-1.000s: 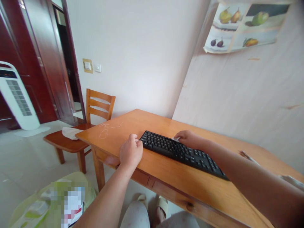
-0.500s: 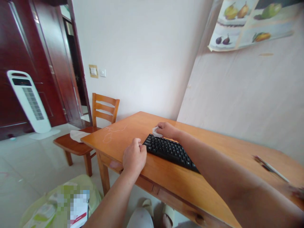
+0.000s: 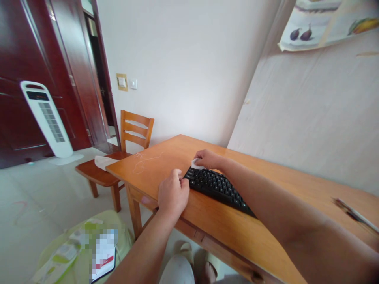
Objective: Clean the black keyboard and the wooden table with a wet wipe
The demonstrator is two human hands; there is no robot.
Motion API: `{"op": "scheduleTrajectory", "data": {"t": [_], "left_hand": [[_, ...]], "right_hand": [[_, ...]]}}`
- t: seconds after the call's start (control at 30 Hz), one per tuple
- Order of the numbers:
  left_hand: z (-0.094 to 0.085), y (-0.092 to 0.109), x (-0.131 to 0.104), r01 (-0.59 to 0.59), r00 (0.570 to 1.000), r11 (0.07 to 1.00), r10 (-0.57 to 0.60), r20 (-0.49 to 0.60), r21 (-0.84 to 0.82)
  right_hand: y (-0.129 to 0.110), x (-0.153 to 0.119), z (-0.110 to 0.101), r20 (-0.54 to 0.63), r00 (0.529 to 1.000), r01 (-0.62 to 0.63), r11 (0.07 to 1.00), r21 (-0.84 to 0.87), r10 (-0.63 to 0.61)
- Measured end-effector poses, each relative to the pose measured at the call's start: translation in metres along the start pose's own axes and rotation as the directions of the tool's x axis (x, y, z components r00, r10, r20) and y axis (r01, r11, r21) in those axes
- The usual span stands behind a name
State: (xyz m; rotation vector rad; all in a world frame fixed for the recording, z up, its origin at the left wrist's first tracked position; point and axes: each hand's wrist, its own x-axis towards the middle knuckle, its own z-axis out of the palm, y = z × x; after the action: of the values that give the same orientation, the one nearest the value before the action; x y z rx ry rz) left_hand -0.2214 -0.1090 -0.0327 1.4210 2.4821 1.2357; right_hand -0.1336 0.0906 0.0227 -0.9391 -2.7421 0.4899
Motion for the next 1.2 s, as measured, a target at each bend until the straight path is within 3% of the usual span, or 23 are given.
{"op": "scheduleTrajectory", "data": {"t": [0.43,0.93,1.2], "left_hand": [[0.001,0.0,0.002,-0.015,1.0,1.0,0.015,-0.014,0.005],[0.005,-0.009,0.007,-0.06,0.997,0.998,0.06,-0.039,0.004],[0.002,-0.009,0.01,-0.027,1.0,1.0,0.027,-0.013,0.009]], "right_hand": [[0.007,-0.024,-0.021,0.121,0.986,-0.091,0.978,-0.188,0.115],[0.032,-0.079,-0.051,0.17,0.94,-0.243,0.931,-0.272,0.295],[0.051,-0.109,-0.064,0.192,0.916,-0.281,0.904,-0.323,0.353]]}}
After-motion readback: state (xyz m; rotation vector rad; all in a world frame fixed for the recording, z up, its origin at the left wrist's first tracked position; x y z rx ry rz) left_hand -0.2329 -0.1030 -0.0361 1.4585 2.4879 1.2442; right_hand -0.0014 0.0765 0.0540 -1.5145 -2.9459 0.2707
